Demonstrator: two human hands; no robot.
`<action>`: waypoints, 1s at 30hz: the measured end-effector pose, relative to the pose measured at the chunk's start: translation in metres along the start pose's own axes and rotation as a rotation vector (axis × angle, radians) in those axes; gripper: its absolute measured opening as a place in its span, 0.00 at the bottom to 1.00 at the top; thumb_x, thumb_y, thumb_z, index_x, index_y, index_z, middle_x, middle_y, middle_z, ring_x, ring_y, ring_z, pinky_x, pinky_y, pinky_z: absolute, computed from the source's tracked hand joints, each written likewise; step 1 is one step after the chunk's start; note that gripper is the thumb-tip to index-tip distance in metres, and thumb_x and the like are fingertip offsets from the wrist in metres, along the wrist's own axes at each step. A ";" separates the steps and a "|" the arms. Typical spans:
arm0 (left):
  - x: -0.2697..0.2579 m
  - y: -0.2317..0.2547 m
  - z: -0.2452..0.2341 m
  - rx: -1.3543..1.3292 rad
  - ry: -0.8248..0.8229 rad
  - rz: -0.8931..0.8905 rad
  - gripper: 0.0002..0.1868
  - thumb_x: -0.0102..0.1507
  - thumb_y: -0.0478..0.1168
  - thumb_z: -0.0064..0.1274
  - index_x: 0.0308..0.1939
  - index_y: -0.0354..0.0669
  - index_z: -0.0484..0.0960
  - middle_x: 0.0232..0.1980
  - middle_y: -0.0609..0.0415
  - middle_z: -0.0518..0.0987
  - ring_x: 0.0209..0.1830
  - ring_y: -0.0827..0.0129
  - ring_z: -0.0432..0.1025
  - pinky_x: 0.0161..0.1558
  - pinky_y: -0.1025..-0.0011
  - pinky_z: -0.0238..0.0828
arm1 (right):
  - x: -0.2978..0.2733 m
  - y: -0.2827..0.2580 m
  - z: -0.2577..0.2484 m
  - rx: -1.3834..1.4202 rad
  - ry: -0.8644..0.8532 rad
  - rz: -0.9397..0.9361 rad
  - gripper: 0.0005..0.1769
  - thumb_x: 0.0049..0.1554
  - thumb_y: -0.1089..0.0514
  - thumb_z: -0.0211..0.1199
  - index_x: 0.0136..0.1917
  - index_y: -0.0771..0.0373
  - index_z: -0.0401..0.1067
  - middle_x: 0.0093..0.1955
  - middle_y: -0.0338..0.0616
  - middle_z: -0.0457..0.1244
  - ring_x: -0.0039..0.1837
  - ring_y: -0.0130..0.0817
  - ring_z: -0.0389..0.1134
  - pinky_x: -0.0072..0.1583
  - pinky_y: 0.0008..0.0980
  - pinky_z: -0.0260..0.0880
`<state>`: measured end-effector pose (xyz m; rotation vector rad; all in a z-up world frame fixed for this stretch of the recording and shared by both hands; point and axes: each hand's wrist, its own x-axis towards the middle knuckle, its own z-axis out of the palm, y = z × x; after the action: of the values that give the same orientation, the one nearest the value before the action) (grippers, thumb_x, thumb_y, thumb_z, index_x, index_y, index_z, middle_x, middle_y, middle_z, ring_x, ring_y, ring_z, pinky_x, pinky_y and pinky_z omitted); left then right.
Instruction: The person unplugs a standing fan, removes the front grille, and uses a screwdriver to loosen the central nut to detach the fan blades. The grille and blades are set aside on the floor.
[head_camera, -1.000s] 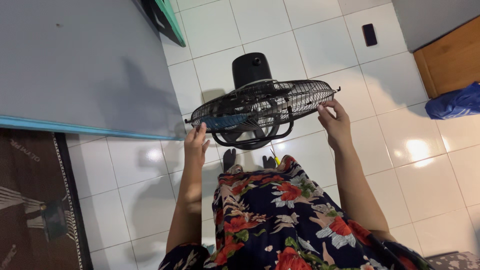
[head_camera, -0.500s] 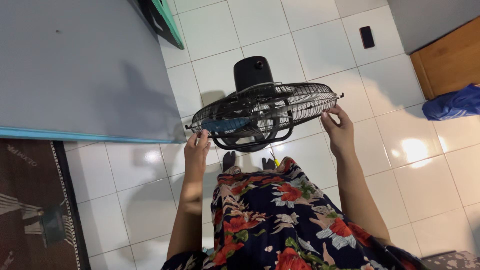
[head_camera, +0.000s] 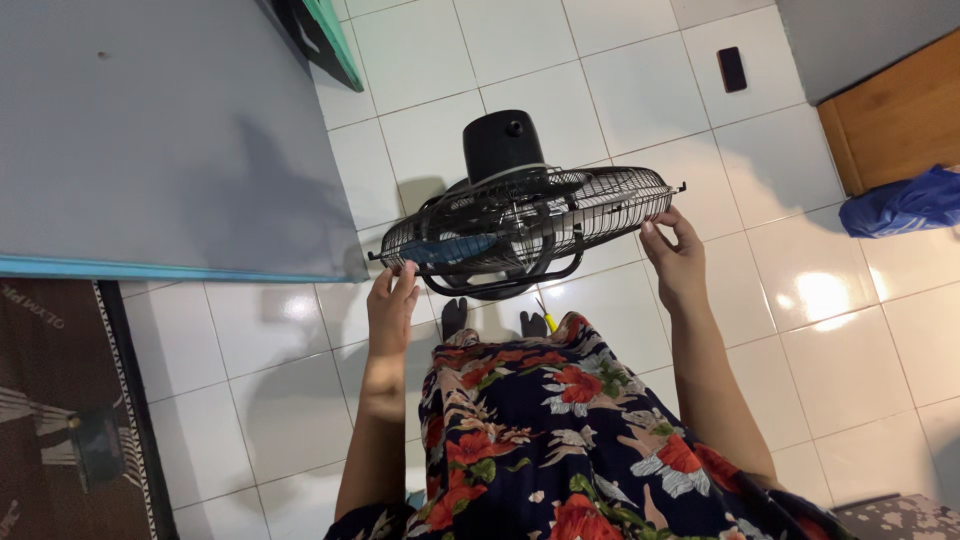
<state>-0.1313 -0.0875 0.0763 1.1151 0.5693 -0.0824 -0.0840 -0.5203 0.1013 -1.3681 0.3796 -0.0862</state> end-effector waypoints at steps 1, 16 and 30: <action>0.001 -0.001 -0.001 -0.004 -0.008 0.008 0.19 0.66 0.48 0.61 0.51 0.37 0.79 0.48 0.60 0.74 0.46 0.78 0.69 0.54 0.75 0.69 | 0.000 0.001 0.000 -0.002 0.002 0.001 0.07 0.62 0.67 0.63 0.53 0.64 0.70 0.74 0.36 0.59 0.61 0.26 0.68 0.58 0.22 0.72; 0.000 -0.031 -0.002 0.112 0.076 -0.006 0.18 0.64 0.48 0.61 0.49 0.40 0.78 0.42 0.61 0.74 0.39 0.79 0.66 0.43 0.79 0.65 | -0.012 0.047 -0.026 0.078 0.000 0.025 0.09 0.63 0.66 0.61 0.57 0.66 0.69 0.84 0.44 0.46 0.68 0.32 0.65 0.67 0.29 0.71; -0.033 -0.037 0.012 -0.006 0.027 0.124 0.08 0.66 0.40 0.57 0.45 0.41 0.77 0.44 0.64 0.76 0.43 0.84 0.66 0.46 0.84 0.63 | -0.011 0.063 -0.043 0.062 -0.061 0.039 0.09 0.64 0.67 0.58 0.59 0.67 0.67 0.84 0.43 0.46 0.70 0.32 0.64 0.69 0.31 0.71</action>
<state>-0.1681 -0.1218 0.0650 1.1443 0.5228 0.0413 -0.1173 -0.5441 0.0359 -1.2989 0.3493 -0.0234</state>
